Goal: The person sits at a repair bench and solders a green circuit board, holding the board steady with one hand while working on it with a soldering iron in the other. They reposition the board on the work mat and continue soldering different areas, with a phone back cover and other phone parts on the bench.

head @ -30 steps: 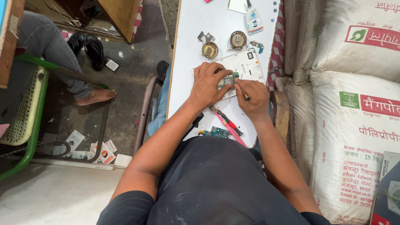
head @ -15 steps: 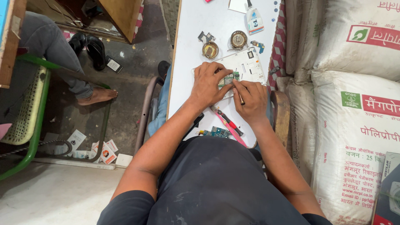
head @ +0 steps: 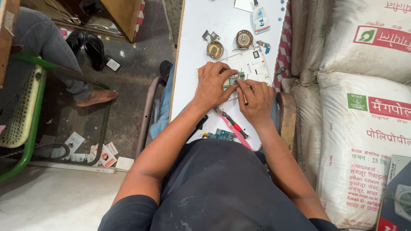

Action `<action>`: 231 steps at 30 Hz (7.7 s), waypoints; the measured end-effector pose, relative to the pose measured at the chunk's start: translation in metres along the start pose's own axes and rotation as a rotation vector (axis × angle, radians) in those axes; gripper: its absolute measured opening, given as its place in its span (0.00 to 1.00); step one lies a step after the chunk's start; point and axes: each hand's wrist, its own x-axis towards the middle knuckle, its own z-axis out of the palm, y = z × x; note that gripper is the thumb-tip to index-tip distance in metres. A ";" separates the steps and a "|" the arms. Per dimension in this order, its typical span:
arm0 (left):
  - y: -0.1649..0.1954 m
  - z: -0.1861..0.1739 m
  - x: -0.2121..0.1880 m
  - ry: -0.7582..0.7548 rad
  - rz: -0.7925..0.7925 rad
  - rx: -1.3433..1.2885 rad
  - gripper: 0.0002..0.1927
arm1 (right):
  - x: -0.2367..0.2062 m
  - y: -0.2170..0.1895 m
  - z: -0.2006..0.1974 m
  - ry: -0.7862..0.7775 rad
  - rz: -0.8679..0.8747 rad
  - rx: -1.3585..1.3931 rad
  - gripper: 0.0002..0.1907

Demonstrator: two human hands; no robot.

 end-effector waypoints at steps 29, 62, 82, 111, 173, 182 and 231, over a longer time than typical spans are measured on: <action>-0.007 0.004 -0.002 0.001 0.002 0.004 0.19 | -0.003 0.003 0.009 -0.005 0.010 0.022 0.14; -0.014 0.014 -0.001 0.011 0.001 0.011 0.19 | -0.007 0.009 0.016 0.026 0.034 0.075 0.15; -0.016 0.013 -0.001 0.021 0.008 0.021 0.18 | 0.000 0.008 0.014 0.008 -0.005 0.088 0.12; -0.021 0.014 0.001 0.002 0.003 0.022 0.18 | -0.002 0.007 0.019 -0.001 -0.003 0.037 0.14; -0.026 0.001 0.009 -0.099 -0.041 -0.034 0.23 | 0.011 -0.006 0.022 -0.046 0.083 0.095 0.14; -0.026 0.000 0.012 -0.106 -0.049 -0.037 0.23 | 0.014 -0.005 0.020 -0.050 0.085 0.069 0.14; 0.036 -0.039 0.037 -0.014 -0.017 0.001 0.22 | 0.055 -0.025 -0.053 -0.007 0.087 0.062 0.21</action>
